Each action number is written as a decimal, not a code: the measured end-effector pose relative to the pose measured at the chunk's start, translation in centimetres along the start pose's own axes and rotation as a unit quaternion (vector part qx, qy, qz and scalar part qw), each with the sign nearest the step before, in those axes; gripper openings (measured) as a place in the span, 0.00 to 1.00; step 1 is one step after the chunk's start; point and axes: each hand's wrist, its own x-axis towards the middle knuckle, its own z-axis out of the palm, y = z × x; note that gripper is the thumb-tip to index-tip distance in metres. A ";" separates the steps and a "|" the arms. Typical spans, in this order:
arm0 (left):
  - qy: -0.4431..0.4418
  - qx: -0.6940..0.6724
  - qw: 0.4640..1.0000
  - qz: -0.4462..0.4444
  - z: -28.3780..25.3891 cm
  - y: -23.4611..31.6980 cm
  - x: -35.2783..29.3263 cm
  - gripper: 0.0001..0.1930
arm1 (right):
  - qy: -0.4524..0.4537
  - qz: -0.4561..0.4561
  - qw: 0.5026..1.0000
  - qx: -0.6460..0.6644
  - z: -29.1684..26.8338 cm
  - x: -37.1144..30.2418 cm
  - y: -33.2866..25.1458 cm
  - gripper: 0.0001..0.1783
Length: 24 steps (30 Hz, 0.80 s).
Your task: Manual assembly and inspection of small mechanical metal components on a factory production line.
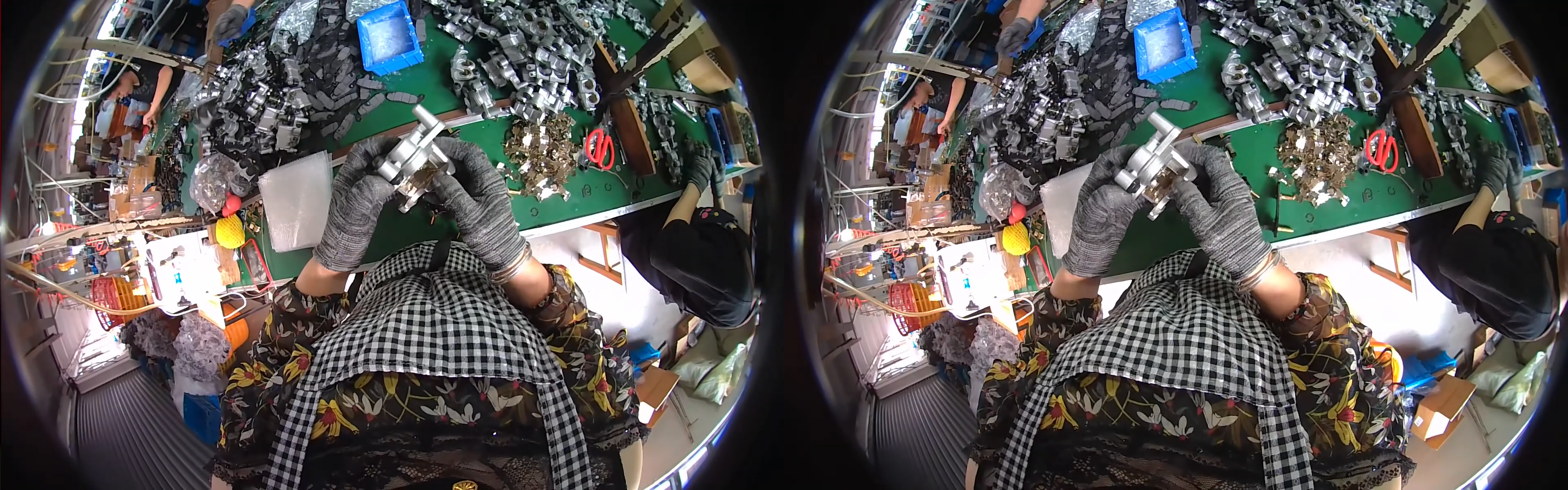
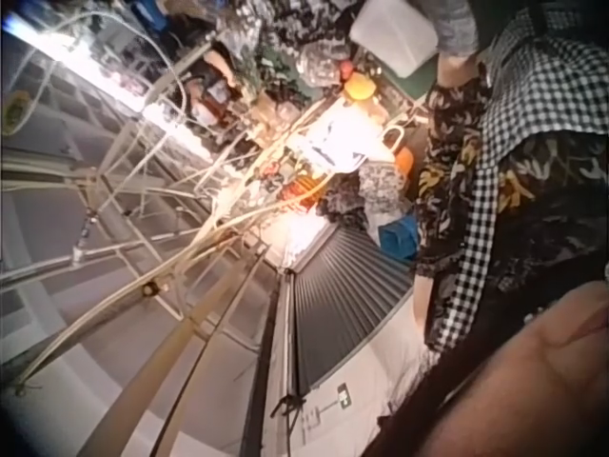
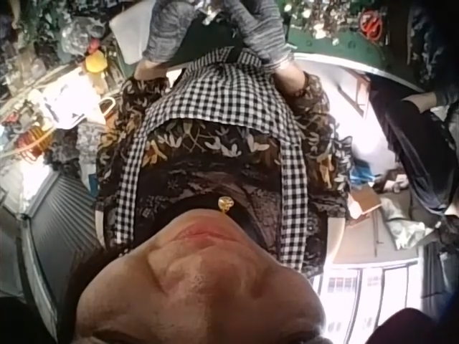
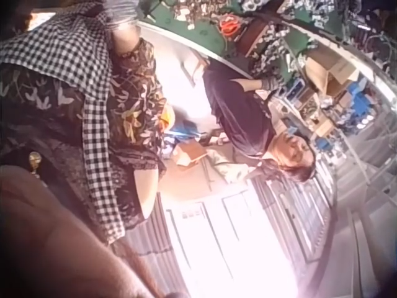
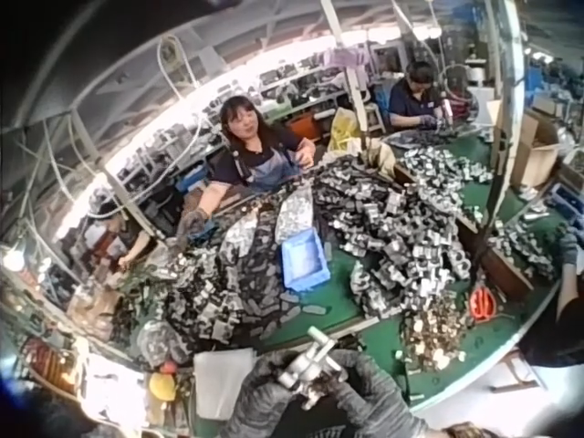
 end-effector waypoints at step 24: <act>-0.026 -0.008 0.999 -0.028 2.0 -2.9 -2.8 0.24 | 0.040 0.091 0.993 -0.067 0.5 -0.8 5.6 0.21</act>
